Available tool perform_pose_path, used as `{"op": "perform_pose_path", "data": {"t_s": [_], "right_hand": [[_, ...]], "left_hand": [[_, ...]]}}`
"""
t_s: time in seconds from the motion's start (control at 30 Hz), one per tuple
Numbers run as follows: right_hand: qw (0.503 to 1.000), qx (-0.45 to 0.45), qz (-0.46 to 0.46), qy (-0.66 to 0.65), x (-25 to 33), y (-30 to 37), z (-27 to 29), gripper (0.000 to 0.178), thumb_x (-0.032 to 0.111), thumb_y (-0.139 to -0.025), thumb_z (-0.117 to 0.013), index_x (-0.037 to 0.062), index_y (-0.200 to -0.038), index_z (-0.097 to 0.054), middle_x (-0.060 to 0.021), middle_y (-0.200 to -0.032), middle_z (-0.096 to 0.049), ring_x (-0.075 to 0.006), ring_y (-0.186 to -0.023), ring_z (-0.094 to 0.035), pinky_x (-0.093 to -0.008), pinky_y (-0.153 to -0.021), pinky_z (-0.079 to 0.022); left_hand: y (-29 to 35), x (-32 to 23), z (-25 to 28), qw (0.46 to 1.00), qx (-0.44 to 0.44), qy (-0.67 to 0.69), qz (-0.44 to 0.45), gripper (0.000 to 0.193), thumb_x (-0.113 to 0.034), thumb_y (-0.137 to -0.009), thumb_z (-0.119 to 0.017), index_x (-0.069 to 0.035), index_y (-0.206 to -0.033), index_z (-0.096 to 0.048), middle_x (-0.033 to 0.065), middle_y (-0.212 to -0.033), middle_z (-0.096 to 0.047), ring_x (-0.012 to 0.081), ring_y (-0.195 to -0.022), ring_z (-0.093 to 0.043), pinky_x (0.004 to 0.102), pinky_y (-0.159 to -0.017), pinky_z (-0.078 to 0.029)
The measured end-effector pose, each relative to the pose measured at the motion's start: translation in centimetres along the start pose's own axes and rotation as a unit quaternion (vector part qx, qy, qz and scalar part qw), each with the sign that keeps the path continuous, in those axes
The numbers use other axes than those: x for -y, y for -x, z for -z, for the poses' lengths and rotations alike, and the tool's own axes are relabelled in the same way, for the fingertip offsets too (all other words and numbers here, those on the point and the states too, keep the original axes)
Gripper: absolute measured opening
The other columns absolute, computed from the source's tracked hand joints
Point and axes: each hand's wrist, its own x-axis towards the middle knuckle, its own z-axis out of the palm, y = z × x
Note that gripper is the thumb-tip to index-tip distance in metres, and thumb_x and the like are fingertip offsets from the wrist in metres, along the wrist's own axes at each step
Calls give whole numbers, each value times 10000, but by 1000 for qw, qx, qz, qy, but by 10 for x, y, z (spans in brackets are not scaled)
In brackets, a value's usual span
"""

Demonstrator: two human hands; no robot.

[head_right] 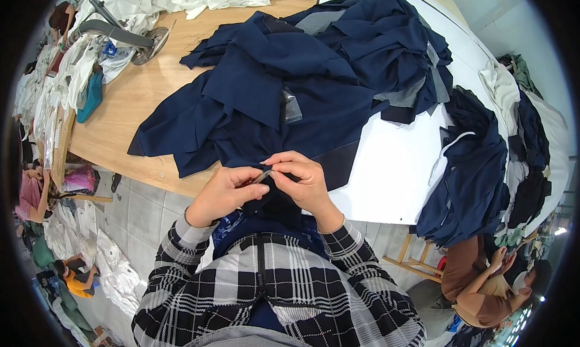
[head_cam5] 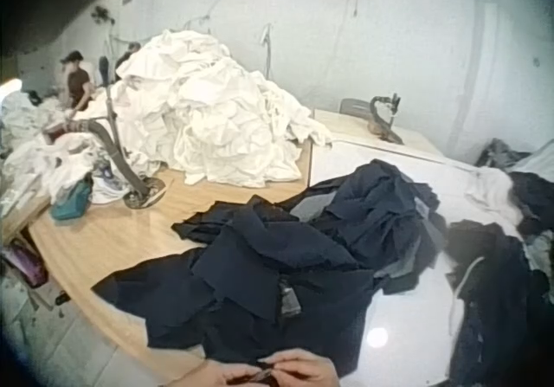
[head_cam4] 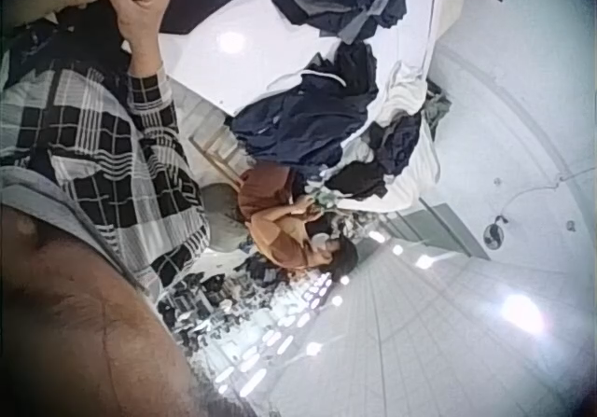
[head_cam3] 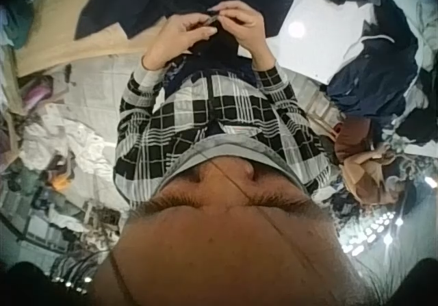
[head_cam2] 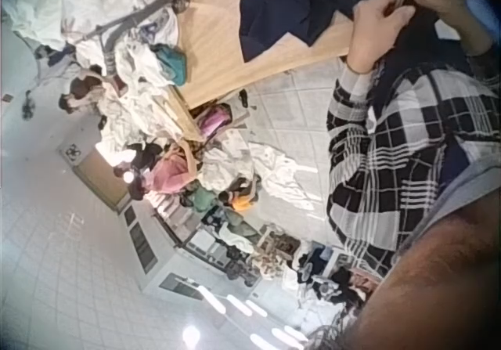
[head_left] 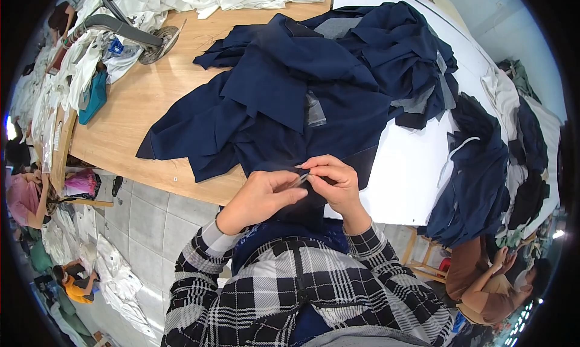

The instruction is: Trimming excess threads or fabric from a blue garment using small scissors.

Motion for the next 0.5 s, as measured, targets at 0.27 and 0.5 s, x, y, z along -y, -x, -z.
{"op": "perform_pose_path", "data": {"t_s": [0.27,0.5], "right_hand": [[1000,15,-9,-18,1,-1,1,87,10,-745,-660,-12,-827,-643,-79,-973,-573,-154,-863,-551,-266,-774,-436],[998,-6,-54,11,3,1,0,76,24,-747,-661,-11,-808,-633,-59,-900,-569,-149,-820,-545,-253,-723,-424]], "left_hand": [[-12,0,12,996,-38,-43,-74,290,-97,-759,-696,3,-1019,-618,-5,-851,-561,46,-648,-423,196,-575,-367],[-19,12,4,995,-63,-22,-79,123,-92,-793,-672,-11,-848,-596,-32,-655,-516,25,-563,-423,184,-510,-349]]}}
